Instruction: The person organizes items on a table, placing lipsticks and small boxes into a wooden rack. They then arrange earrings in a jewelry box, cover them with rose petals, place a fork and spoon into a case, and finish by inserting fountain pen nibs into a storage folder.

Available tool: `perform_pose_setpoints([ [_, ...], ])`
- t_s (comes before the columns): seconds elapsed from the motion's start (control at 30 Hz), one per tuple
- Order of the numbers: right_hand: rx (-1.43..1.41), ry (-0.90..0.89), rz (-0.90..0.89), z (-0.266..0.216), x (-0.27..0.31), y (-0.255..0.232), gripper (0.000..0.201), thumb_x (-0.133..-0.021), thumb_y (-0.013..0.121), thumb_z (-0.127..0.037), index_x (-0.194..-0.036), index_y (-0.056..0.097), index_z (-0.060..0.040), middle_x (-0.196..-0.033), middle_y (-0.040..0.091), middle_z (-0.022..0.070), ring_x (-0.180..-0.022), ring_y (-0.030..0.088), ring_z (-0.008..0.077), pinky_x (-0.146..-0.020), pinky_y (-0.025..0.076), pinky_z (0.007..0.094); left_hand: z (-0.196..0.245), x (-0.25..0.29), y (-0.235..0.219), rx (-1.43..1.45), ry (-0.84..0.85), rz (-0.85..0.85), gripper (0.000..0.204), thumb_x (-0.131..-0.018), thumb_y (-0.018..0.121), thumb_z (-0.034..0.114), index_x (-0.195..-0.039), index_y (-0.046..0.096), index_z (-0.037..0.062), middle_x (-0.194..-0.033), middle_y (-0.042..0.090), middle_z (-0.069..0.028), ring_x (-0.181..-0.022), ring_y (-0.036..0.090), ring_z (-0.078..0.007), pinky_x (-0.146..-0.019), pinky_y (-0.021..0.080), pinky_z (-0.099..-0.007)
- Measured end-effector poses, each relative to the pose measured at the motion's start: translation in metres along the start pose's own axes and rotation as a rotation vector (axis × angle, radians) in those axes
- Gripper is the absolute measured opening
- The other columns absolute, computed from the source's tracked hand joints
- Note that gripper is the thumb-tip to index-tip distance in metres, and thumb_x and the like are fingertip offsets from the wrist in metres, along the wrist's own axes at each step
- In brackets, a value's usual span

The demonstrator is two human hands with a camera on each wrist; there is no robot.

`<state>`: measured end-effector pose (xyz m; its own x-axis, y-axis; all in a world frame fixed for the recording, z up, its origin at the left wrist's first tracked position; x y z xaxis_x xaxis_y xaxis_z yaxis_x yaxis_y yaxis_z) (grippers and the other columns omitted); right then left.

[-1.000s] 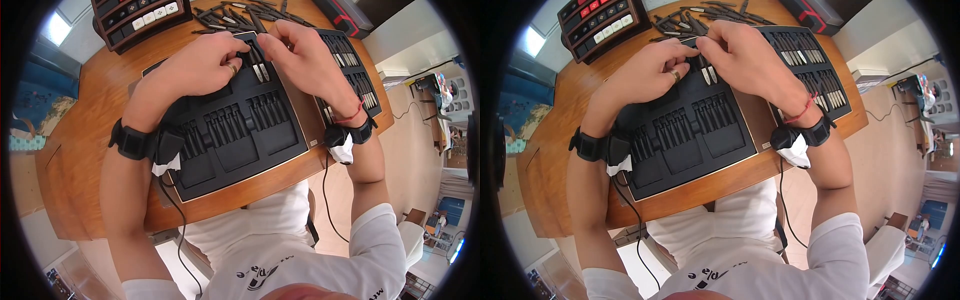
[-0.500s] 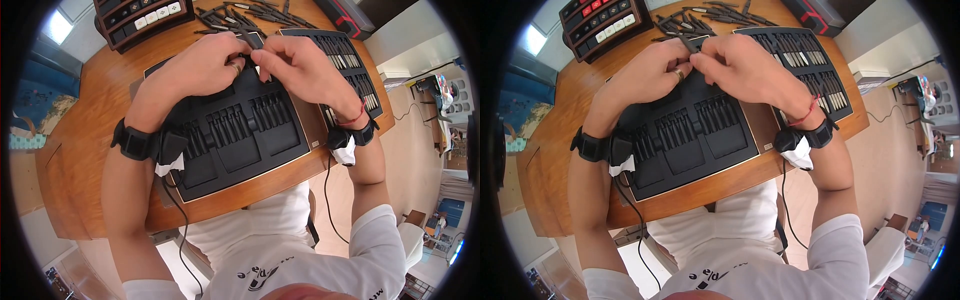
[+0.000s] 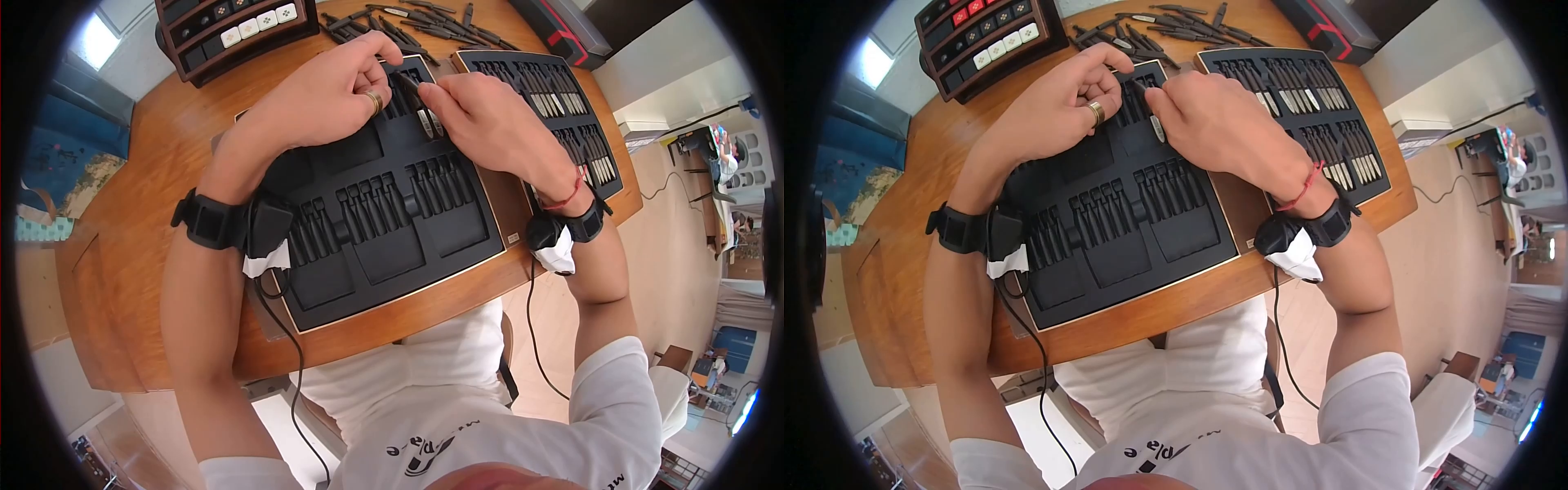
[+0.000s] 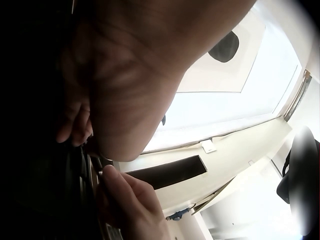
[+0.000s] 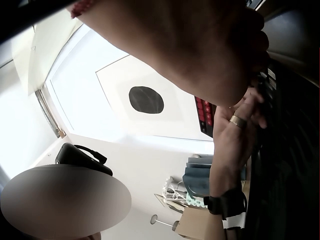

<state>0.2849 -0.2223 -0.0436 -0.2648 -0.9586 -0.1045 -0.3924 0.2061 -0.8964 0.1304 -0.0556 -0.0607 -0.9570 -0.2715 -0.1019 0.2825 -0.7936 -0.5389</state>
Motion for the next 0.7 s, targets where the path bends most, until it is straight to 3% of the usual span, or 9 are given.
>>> perform_pose_setpoints([
  [0.17, 0.035, -0.024, 0.002, 0.001, 0.000, 0.002, 0.049, -0.110, 0.055, -0.034, -0.084, 0.069, 0.0052, -0.080, 0.068, 0.0313, -0.083, 0.068, 0.0528, -0.078, 0.055, 0.0582, -0.010, -0.004, -0.002, -0.069, 0.036, -0.047, 0.034, -0.100, 0.061, 0.000, -0.134, 0.065, 0.0000, -0.092, 0.061, 0.0015, -0.081, 0.055, -0.0077, -0.071, 0.047, -0.0259],
  [0.27, 0.007, -0.038, -0.007, 0.003, 0.001, 0.003, 0.050, -0.111, 0.055, -0.035, -0.083, 0.068, 0.0052, -0.079, 0.067, 0.0312, -0.083, 0.068, 0.0528, -0.077, 0.054, 0.0583, -0.007, -0.003, 0.000, -0.042, 0.041, -0.032, 0.032, -0.100, 0.061, 0.000, -0.130, 0.071, -0.0013, -0.089, 0.061, 0.0016, -0.081, 0.054, -0.0075, -0.072, 0.046, -0.0255],
  [0.43, -0.005, -0.055, -0.003, 0.002, 0.002, 0.001, 0.050, -0.111, 0.055, -0.033, -0.082, 0.069, 0.0048, -0.079, 0.067, 0.0298, -0.083, 0.067, 0.0531, -0.075, 0.053, 0.0589, 0.001, -0.003, -0.001, -0.238, 0.093, -0.044, 0.026, -0.097, 0.062, 0.000, -0.120, 0.075, -0.0033, -0.088, 0.062, -0.0020, -0.080, 0.056, -0.0120, -0.072, 0.046, -0.0293],
  [0.53, -0.082, -0.150, 0.054, 0.001, 0.001, -0.005, 0.043, -0.108, 0.060, -0.029, -0.082, 0.070, 0.0043, -0.075, 0.067, 0.0259, -0.073, 0.067, 0.0471, -0.068, 0.053, 0.0527, 0.000, -0.003, 0.000, -0.231, 0.119, -0.018, 0.029, -0.096, 0.063, 0.000, -0.122, 0.075, -0.0035, -0.088, 0.063, -0.0045, -0.080, 0.057, -0.0152, -0.073, 0.047, -0.0315],
  [0.6, -0.274, -0.166, -0.053, -0.006, 0.003, -0.012, 0.036, -0.103, 0.066, -0.023, -0.081, 0.069, 0.0048, -0.069, 0.063, 0.0226, -0.060, 0.061, 0.0385, -0.060, 0.049, 0.0455, 0.001, -0.003, -0.001, -0.234, 0.102, -0.030, 0.030, -0.096, 0.063, 0.000, -0.123, 0.075, -0.0034, -0.088, 0.063, -0.0050, -0.080, 0.058, -0.0157, -0.074, 0.047, -0.0317],
  [0.7, -0.272, -0.238, -0.109, -0.007, 0.007, -0.013, 0.033, -0.100, 0.069, -0.020, -0.079, 0.066, 0.0058, -0.064, 0.058, 0.0208, -0.054, 0.052, 0.0322, -0.056, 0.044, 0.0419, 0.001, -0.003, -0.001, -0.241, 0.092, -0.034, 0.031, -0.096, 0.063, 0.000, -0.125, 0.075, -0.0034, -0.089, 0.064, -0.0056, -0.081, 0.058, -0.0164, -0.074, 0.047, -0.0321],
])
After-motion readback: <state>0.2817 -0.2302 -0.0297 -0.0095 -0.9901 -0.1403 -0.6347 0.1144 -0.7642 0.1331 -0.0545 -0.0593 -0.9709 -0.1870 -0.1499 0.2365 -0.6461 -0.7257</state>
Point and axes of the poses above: each hand's wrist, its own x-axis away from the middle knuckle, its own y-axis out of the palm, z = x × y, the point moved 1 cm from there along -x, towards the middle knuckle
